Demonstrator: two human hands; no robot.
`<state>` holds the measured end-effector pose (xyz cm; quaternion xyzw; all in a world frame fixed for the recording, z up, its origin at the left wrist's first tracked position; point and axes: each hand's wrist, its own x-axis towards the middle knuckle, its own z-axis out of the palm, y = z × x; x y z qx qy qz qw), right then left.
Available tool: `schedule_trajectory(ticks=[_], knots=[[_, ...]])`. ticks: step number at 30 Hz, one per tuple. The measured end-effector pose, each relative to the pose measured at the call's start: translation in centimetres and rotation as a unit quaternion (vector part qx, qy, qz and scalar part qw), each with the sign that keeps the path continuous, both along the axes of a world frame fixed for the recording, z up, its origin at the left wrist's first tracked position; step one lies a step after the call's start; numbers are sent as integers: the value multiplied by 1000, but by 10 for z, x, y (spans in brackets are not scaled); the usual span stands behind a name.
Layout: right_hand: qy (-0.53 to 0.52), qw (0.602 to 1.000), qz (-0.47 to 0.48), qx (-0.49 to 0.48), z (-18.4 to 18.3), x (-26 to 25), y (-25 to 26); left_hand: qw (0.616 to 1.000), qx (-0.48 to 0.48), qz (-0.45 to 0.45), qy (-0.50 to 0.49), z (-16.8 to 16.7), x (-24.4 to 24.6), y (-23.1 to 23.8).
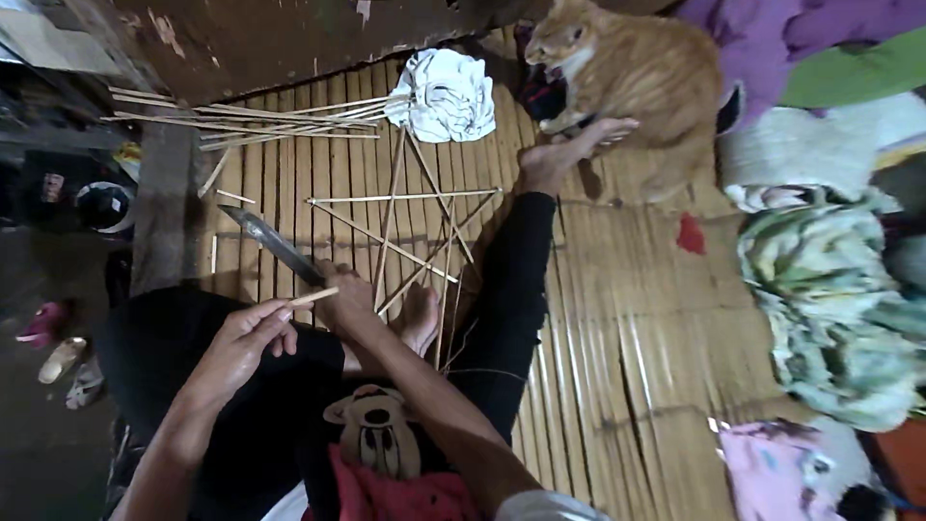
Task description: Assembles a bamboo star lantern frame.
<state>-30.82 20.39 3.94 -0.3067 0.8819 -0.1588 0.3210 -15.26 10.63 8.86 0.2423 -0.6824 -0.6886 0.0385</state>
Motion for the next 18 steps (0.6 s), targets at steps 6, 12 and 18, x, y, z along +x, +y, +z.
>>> schedule_trajectory(ticks=[6,12,18], knots=[[196,934,-61,-291,78,-13,57,971,-181,-92,-123,5,-11,-7],[181,929,124,-299,89,2,62,959,-227,-131,-106,36,-29,4],[122,924,92,-352,90,4,57,988,-148,-46,22,36,-23,8]])
